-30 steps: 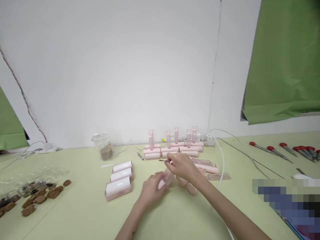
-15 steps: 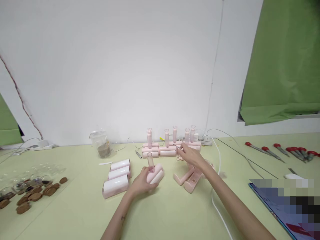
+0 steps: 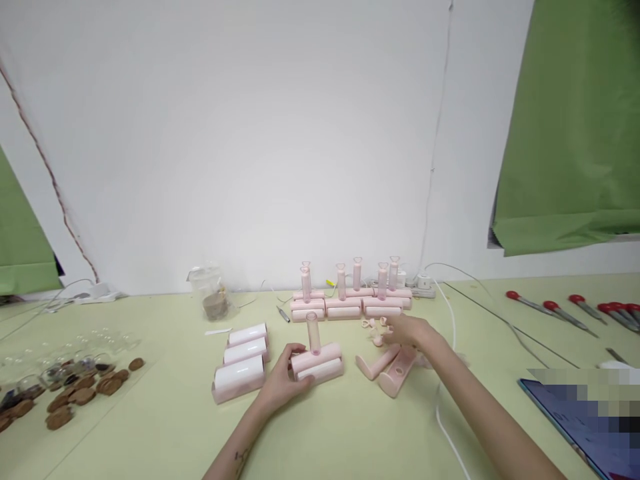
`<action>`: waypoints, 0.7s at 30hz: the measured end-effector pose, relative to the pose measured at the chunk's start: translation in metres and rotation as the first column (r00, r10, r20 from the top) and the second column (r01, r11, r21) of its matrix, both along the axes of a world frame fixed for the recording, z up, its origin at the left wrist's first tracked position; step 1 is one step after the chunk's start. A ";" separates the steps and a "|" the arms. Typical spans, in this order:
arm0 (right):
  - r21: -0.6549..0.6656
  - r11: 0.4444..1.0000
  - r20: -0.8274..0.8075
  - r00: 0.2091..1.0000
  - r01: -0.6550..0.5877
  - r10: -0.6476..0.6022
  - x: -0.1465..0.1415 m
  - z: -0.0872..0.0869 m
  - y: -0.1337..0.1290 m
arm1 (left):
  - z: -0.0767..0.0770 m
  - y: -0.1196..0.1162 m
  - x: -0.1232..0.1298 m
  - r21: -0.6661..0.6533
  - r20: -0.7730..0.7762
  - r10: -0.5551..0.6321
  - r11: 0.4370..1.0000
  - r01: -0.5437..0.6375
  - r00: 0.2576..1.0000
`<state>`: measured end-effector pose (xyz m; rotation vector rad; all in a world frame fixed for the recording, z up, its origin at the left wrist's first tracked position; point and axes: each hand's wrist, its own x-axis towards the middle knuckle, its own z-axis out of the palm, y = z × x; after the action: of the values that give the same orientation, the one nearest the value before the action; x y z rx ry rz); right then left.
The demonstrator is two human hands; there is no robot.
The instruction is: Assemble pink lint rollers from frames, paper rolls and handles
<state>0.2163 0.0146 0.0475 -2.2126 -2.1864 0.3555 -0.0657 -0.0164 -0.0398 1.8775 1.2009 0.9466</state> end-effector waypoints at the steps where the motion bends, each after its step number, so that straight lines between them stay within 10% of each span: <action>1: -0.001 1.000 -0.028 0.999 -0.025 0.025 0.001 0.006 -0.004 | -0.002 -0.001 0.000 0.000 0.016 -0.015 1.000 0.015 1.000; 6: 0.187 0.952 -0.268 0.920 -0.241 0.285 -0.015 0.029 -0.021 | -0.010 -0.005 0.009 0.063 0.073 -0.115 0.992 0.111 0.991; 10: 0.386 0.866 -0.455 0.751 -0.318 0.478 -0.053 0.012 -0.023 | -0.016 -0.003 0.014 -0.036 0.171 -0.150 0.987 0.159 0.974; 17: 0.562 0.816 -0.528 0.700 -0.138 0.482 -0.076 0.004 -0.021 | -0.020 0.004 0.011 0.027 0.176 -0.142 0.990 0.139 0.974; 21: 0.627 0.779 -0.622 0.596 -0.009 0.508 -0.060 0.029 -0.037 | -0.008 0.001 0.009 0.136 0.236 0.127 0.977 -0.162 0.963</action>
<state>0.1560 -0.0227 0.0765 -1.0666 -1.7687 0.4598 -0.0562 -0.0151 -0.0482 1.7583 1.1662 1.3299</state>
